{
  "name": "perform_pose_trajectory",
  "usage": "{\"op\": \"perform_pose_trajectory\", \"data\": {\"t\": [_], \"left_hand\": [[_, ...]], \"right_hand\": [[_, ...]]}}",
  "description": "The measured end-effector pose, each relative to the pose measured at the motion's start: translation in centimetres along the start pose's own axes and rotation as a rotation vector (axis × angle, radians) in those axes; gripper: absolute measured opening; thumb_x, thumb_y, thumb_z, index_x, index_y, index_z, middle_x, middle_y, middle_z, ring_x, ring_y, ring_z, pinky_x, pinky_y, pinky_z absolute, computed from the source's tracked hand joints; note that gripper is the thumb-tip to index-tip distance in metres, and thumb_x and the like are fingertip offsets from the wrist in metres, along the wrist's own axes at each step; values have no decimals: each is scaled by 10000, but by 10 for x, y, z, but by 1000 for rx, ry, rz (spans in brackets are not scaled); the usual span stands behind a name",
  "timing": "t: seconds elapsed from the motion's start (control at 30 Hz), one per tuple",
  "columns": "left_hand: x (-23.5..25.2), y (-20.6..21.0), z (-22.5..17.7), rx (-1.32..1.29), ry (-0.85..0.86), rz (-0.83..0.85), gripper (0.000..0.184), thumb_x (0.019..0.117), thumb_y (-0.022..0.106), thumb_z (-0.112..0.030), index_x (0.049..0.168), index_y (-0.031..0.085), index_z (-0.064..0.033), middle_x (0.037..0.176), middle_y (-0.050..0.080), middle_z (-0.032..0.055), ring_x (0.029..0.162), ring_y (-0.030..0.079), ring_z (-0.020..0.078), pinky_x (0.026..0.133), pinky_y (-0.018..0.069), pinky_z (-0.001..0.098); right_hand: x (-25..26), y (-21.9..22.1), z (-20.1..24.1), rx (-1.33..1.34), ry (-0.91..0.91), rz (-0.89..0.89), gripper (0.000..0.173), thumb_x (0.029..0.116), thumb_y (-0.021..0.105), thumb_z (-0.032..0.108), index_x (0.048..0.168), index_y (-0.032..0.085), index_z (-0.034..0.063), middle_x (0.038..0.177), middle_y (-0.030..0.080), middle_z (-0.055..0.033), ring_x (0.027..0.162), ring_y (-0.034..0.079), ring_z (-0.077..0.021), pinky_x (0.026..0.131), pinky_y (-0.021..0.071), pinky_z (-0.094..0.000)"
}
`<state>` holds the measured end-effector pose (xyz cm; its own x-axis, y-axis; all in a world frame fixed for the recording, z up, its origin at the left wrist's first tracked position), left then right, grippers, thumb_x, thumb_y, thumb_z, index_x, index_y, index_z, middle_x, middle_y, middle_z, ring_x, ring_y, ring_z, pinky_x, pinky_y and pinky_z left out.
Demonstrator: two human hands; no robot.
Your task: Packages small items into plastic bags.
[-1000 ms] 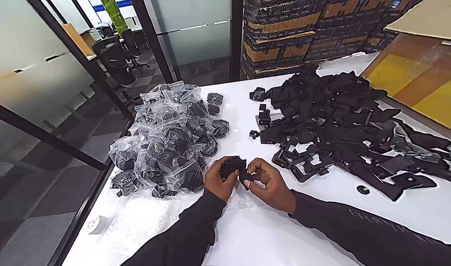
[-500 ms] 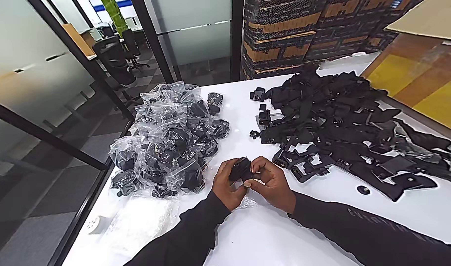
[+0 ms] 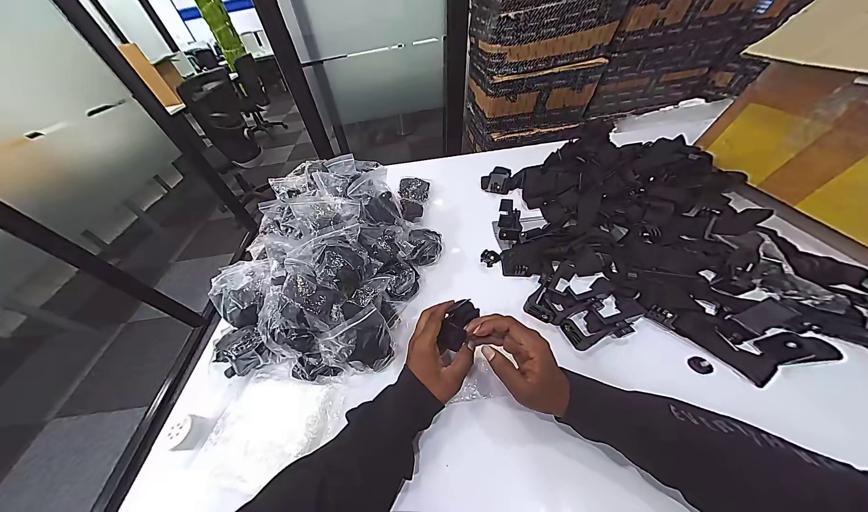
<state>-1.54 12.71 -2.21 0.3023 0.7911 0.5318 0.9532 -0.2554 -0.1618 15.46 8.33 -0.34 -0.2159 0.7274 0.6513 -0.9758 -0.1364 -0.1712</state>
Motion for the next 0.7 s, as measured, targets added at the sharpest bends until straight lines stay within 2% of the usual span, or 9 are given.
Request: {"op": "perform_pose_trajectory", "data": {"t": [0.1, 0.2, 0.3, 0.4, 0.53, 0.7], "left_hand": [[1, -2, 0, 29, 18, -25, 611, 836, 754, -118, 1346, 544, 144, 1317, 593, 263, 1168, 650, 238, 974, 582, 346], [1, -2, -1, 32, 38, -47, 548, 862, 722, -79, 1335, 559, 145, 1308, 593, 269, 1110, 675, 228, 906, 611, 336], [2, -4, -4, 68, 96, -33, 573, 858, 705, -44, 1366, 531, 155, 1336, 568, 293, 1134, 668, 244, 908, 614, 340], [3, -4, -13, 183, 196, 18, 686, 814, 726, -20, 1409, 453, 184, 1349, 581, 308, 1221, 636, 272, 1016, 563, 358], [0, -1, -20, 272, 308, 59, 734, 798, 735, 2, 1422, 411, 214, 1363, 589, 313, 1292, 608, 284, 1113, 496, 365], [-2, 0, -22, 300, 310, 72, 703, 841, 730, -15, 1425, 412, 213, 1345, 615, 299, 1265, 637, 263, 1097, 512, 359]], "right_hand": [[0, -2, 2, -162, -90, 45, 228, 997, 528, 76, 1187, 633, 7, 1236, 680, -128, 1186, 656, -181, 1018, 563, -362], [2, -5, 3, -376, -193, -14, 190, 964, 572, 74, 1140, 641, 51, 1214, 665, -111, 1210, 619, -192, 1045, 530, -354], [6, -12, -3, -543, -238, -40, 331, 930, 667, 118, 1252, 593, 103, 1325, 568, -132, 1287, 545, -216, 1084, 489, -361], [9, -14, -6, -649, -243, 28, 519, 898, 738, 169, 1371, 524, 154, 1458, 512, -147, 1409, 461, -280, 1169, 418, -450], [9, -10, -4, -745, -254, 135, 559, 894, 710, 185, 1411, 499, 177, 1456, 554, -103, 1398, 479, -292, 1156, 411, -484], [7, -11, -1, -714, -210, 148, 622, 881, 741, 176, 1444, 479, 141, 1440, 570, -116, 1379, 507, -277, 1155, 426, -464]]}}
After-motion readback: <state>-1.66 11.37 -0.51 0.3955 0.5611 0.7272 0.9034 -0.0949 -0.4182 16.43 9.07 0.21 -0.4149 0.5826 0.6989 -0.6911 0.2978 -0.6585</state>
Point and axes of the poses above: each hand's wrist, its own x-axis towards the middle knuckle, its own y-axis out of the palm, z = x × y, the point moved 2 cm from there along x, towards the middle knuckle
